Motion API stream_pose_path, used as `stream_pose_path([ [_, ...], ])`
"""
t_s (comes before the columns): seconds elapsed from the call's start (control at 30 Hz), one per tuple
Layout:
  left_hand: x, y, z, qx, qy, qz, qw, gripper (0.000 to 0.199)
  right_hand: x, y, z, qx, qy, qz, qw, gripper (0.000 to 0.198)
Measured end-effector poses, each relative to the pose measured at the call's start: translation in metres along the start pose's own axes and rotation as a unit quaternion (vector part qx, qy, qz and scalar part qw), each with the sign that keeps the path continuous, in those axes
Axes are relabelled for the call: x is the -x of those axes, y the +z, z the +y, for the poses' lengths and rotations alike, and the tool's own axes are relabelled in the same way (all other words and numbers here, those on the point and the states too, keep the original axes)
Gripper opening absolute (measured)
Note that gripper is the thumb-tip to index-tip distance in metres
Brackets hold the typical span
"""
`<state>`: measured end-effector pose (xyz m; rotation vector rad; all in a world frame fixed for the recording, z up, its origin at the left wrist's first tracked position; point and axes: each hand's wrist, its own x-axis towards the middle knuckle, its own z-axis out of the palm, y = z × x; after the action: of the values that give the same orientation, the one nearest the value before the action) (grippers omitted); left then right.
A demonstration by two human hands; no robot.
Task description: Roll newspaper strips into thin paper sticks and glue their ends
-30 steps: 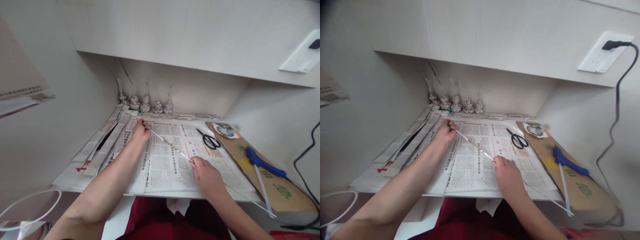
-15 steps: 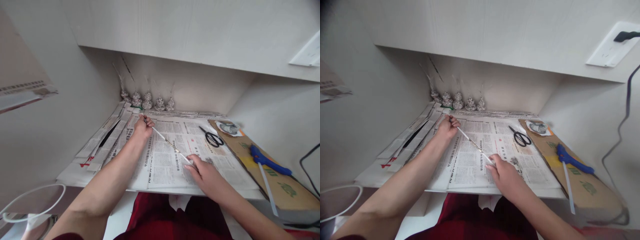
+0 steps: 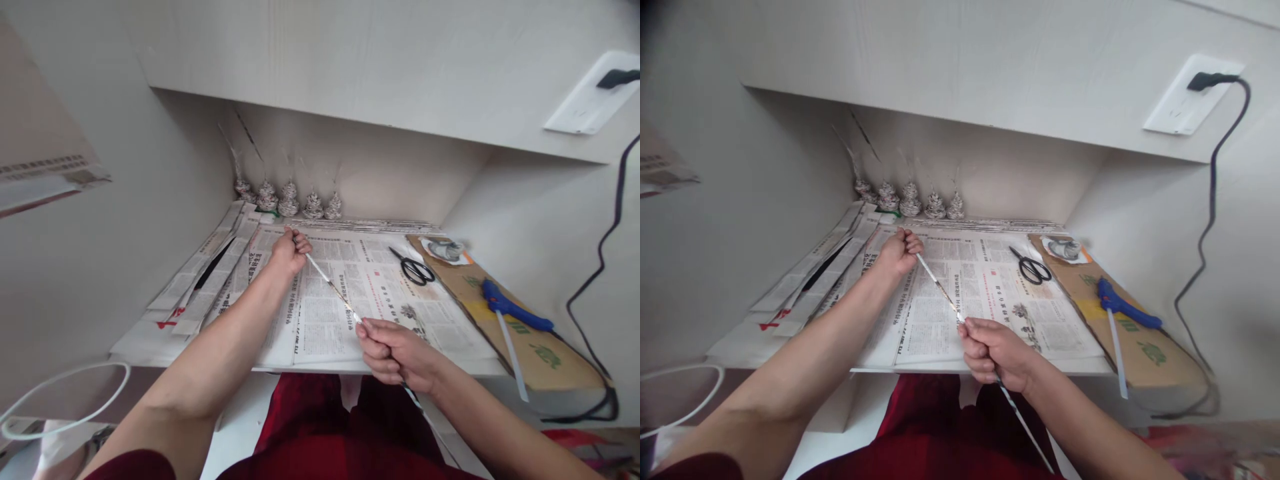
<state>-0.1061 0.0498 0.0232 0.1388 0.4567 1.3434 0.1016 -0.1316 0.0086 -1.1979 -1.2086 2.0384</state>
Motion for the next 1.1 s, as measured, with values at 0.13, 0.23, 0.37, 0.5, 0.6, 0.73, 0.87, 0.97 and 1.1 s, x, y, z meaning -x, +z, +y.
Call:
stream_pose_path([
  [0.13, -0.001, -0.001, 0.001, 0.007, 0.006, -0.006, 1.0, 0.037, -0.005, 0.008, -0.011, 0.261, -0.057, 0.115, 0.957, 0.029],
  [0.23, -0.004, -0.003, 0.003, 0.012, 0.014, -0.007, 1.0, 0.036, -0.019, 0.014, -0.022, 0.532, -0.13, 0.248, 0.799, 0.022],
  [0.37, -0.006, -0.004, 0.005, 0.015, 0.022, -0.008, 1.0, 0.038, -0.037, 0.017, -0.025, 0.586, -0.134, 0.285, 0.747, 0.02],
  [0.5, -0.003, -0.003, 0.006, 0.013, 0.008, -0.019, 1.0, 0.038, -0.038, 0.016, -0.017, 0.255, -0.084, 0.105, 0.958, 0.03],
  [0.6, 0.0, -0.001, 0.005, 0.013, -0.004, -0.026, 1.0, 0.038, -0.034, 0.012, -0.012, -0.004, -0.022, -0.028, 0.999, 0.027],
  [0.73, 0.0, -0.001, 0.004, 0.009, -0.008, -0.025, 1.0, 0.038, -0.033, 0.009, -0.013, -0.009, -0.02, -0.028, 0.999, 0.029],
  [0.87, -0.003, -0.002, 0.001, 0.004, 0.003, -0.018, 1.0, 0.036, -0.047, 0.012, -0.026, 0.309, -0.108, 0.142, 0.934, 0.032],
  [0.97, -0.003, -0.003, 0.0, 0.001, 0.007, -0.017, 1.0, 0.037, -0.059, 0.014, -0.036, 0.453, -0.189, 0.224, 0.842, 0.024],
  [1.1, -0.001, -0.002, 0.0, -0.002, -0.004, -0.03, 1.0, 0.037, -0.065, 0.012, -0.034, 0.19, -0.097, 0.076, 0.974, 0.029],
])
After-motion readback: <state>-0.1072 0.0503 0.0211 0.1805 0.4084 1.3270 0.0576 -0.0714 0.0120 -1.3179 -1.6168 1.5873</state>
